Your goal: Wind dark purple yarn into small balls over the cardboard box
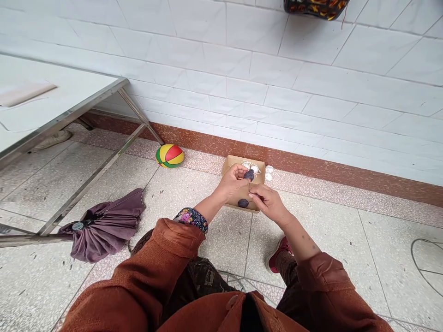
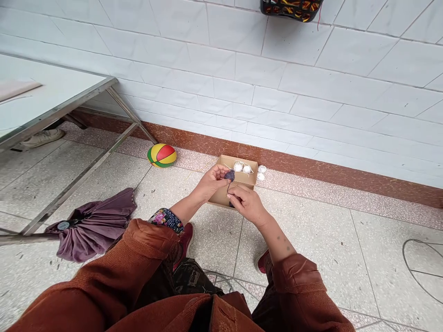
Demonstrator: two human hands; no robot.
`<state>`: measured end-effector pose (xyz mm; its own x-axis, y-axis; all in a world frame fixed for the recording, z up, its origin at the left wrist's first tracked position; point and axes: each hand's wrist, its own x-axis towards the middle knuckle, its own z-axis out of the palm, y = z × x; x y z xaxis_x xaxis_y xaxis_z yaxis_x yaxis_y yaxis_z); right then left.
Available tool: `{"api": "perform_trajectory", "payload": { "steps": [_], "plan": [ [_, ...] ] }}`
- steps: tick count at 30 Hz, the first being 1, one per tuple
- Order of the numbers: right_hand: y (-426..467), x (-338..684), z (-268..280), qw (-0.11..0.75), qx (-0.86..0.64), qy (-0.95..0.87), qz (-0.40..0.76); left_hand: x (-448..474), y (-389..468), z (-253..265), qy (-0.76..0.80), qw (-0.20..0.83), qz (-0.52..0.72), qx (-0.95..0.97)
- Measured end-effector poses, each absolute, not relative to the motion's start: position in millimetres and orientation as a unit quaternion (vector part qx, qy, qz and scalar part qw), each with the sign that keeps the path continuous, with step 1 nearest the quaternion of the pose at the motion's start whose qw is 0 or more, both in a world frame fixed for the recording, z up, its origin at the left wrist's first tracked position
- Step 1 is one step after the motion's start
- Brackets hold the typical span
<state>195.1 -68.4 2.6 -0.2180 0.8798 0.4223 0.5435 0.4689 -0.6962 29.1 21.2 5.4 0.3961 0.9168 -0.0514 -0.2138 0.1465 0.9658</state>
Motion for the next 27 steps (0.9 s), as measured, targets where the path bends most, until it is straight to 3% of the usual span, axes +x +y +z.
{"api": "perform_trajectory", "payload": {
  "steps": [9,17,22,27],
  "plan": [
    [-63,222,20,0.516,-0.57,-0.62,0.158,32,7,-1,0.263,0.672,0.281,0.633],
    [-57,214,-8,0.446,-0.64,-0.587,0.217,33,7,8,0.207,0.733,0.353,0.544],
    [-62,198,-15,0.4,-0.58,-0.67,0.234,33,20,-4,0.294,0.7,0.422,0.496],
    [-68,191,0,0.401,-0.488,-0.728,0.268,33,26,-17,0.349,0.653,0.407,0.535]
  ]
}}
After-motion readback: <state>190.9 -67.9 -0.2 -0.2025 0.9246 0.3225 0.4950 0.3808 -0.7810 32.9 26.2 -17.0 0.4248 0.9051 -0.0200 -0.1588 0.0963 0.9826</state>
